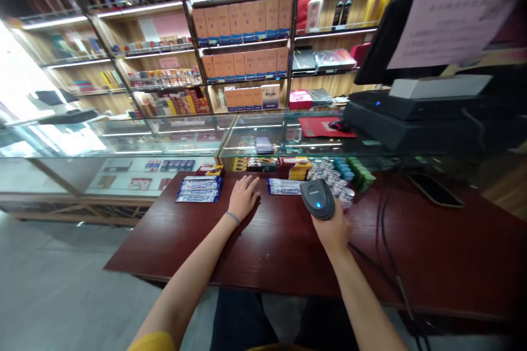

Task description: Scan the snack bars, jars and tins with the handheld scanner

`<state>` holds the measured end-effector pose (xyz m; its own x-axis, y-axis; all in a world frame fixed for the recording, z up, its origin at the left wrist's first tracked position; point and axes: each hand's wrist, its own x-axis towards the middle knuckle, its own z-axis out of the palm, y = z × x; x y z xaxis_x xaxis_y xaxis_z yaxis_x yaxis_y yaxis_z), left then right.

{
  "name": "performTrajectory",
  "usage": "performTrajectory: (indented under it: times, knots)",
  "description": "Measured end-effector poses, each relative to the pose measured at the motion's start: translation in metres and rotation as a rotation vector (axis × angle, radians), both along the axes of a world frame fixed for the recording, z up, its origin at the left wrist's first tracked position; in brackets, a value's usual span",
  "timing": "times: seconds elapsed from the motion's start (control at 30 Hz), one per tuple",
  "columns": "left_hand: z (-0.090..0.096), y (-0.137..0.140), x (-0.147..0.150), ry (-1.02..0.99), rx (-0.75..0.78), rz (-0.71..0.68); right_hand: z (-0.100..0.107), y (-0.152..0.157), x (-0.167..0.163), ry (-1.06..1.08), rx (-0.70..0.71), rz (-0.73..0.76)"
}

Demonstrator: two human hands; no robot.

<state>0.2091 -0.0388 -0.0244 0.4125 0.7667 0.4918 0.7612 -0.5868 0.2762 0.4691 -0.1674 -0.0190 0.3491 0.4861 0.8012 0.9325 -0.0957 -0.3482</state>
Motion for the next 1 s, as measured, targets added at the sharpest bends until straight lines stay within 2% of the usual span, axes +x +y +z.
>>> performTrajectory:
  times: [0.27,0.43,0.57,0.67,1.0]
  knots:
    - [0.006,-0.015,-0.132,0.03,-0.014,0.252,0.004,0.007,-0.027,-0.158,0.006,0.172]
    - [-0.001,-0.025,-0.186,0.052,-0.032,0.381,0.003,0.01,-0.048,-0.253,0.03,0.35]
    - [-0.009,-0.028,-0.197,0.026,-0.074,0.482,-0.002,0.009,-0.059,-0.34,-0.001,0.524]
    - [-0.012,-0.029,-0.195,0.063,-0.115,0.524,-0.004,0.007,-0.063,-0.378,-0.028,0.602]
    - [0.0,-0.035,-0.198,0.164,-0.087,0.462,-0.004,0.006,-0.062,-0.385,0.02,0.588]
